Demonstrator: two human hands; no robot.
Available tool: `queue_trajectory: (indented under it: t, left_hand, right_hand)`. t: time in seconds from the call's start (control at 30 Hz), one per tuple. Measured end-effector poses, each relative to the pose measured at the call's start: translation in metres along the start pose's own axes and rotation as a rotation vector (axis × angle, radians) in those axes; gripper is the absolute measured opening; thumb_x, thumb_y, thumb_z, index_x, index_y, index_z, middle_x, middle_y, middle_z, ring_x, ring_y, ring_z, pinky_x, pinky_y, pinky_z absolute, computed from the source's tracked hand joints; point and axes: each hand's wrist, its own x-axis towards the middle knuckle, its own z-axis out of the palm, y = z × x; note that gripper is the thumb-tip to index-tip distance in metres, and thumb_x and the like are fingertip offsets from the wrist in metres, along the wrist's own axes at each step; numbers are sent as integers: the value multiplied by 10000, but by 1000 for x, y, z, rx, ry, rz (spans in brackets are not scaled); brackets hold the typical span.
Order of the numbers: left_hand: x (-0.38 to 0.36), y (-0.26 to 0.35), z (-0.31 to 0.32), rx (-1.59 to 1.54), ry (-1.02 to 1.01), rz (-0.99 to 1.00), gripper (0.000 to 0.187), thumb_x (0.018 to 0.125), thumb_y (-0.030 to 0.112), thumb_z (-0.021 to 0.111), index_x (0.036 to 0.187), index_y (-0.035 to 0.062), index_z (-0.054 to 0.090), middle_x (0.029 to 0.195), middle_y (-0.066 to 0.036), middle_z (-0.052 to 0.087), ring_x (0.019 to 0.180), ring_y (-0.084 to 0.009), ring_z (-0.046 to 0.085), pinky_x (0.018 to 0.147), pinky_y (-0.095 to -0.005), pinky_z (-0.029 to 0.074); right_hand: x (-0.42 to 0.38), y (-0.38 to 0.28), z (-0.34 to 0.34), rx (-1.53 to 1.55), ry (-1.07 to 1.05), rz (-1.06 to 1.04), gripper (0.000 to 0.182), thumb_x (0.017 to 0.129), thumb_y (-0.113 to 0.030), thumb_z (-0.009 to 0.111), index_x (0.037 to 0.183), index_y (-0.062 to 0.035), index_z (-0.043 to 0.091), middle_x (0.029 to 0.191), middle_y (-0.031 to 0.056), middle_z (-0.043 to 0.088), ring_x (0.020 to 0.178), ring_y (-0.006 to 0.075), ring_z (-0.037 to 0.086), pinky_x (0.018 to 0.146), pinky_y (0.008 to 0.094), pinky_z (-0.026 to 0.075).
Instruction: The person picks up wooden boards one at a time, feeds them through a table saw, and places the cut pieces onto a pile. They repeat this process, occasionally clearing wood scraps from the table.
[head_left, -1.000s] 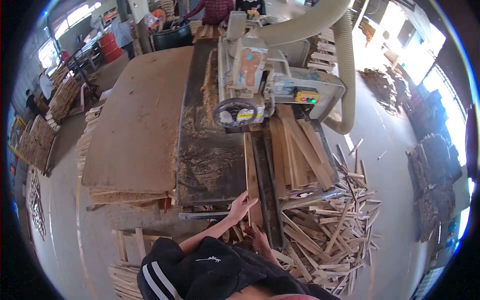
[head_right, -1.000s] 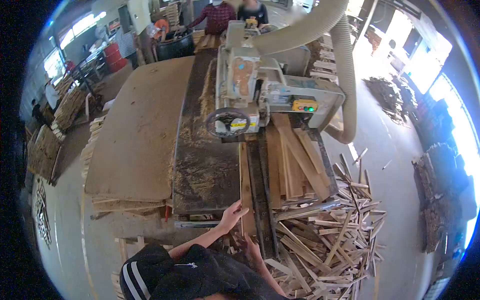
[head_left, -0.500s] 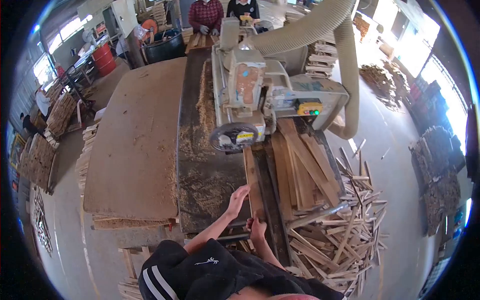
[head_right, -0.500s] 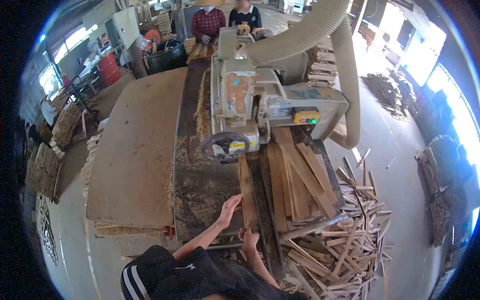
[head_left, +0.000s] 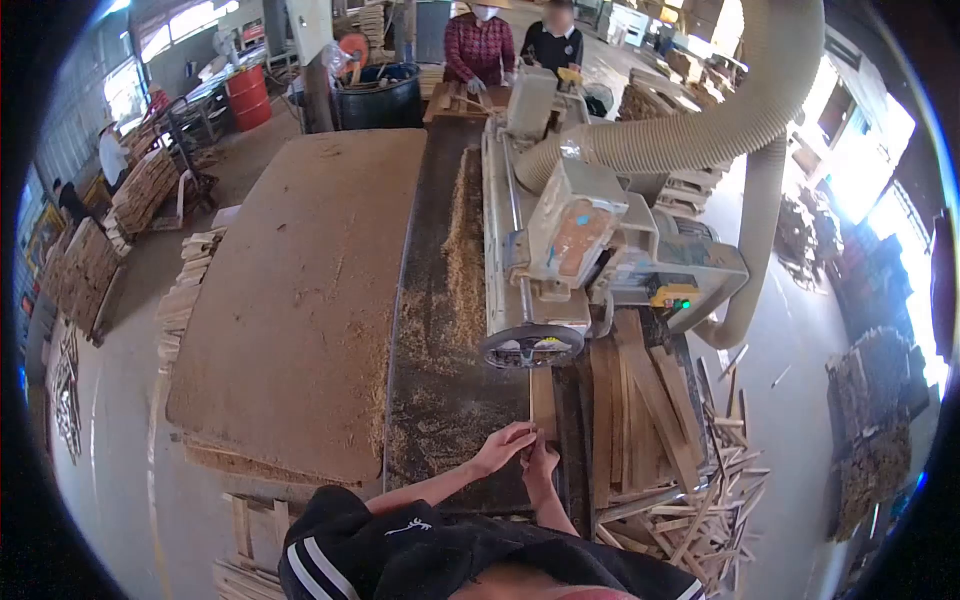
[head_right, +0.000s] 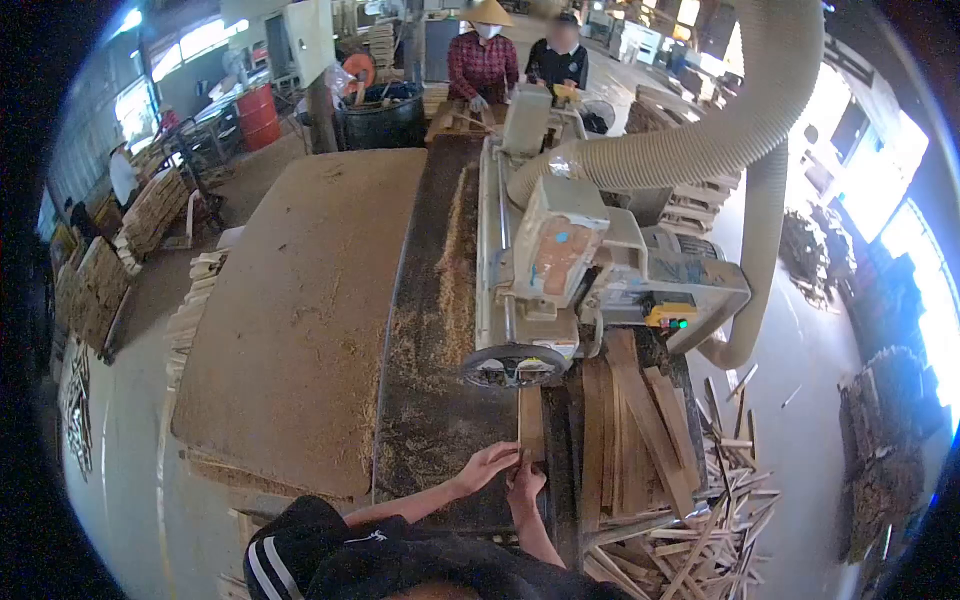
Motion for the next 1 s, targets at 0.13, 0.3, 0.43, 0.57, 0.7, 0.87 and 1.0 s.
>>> queue_trajectory:
  t: [0.13,0.3,0.43,0.57,0.7,0.87,1.0]
  left_hand:
    - [-2,-6,-5,94,121,64,341,1016,230,669,1277,11,650,1095,-62,726,1018,-117,663,883,-291,537]
    - [-37,-15,-28,124,476,-1,301,999,281,676,1141,21,729,941,-24,730,874,-65,624,772,-268,516]
    - [-83,-11,-45,135,468,-20,317,990,295,684,1118,9,732,903,-21,731,858,-63,626,766,-269,517]
    - [-121,-32,-49,273,407,-93,360,1030,339,634,1240,53,692,1045,-18,743,880,-99,660,715,-274,510]
    - [-155,-34,-30,340,371,-12,360,1022,339,645,1180,23,713,977,-32,749,843,-102,670,715,-282,519]
    - [-226,-35,-11,479,395,30,280,1004,255,675,1122,5,725,921,-44,744,855,-91,664,746,-278,531]
    - [-318,-88,-14,120,703,103,176,981,172,711,1131,87,748,938,-54,740,911,-112,673,823,-284,553]
  right_hand:
    - [39,1,10,52,-57,49,351,1041,-366,612,883,-53,615,657,7,547,486,95,490,393,256,324]
    - [66,-25,37,-5,-87,229,328,1039,-364,606,885,-75,614,700,36,610,524,114,544,410,277,380]
    - [38,-24,52,-27,-230,26,288,1042,-317,592,923,-61,652,798,69,703,602,134,637,477,266,465]
    - [-18,-7,37,-217,-322,-114,282,1040,-298,585,952,-53,692,825,72,728,662,150,681,540,275,515]
    - [-72,37,-1,-384,-313,-150,287,1026,-269,603,962,-17,726,839,67,736,712,127,681,622,286,526]
    - [-131,78,-55,-690,-387,-232,292,1018,-248,616,951,-5,763,851,44,742,775,95,667,713,271,519]
    - [-155,117,-111,-617,-538,-153,265,1005,-309,672,1090,-67,740,885,63,739,827,182,705,768,404,581]
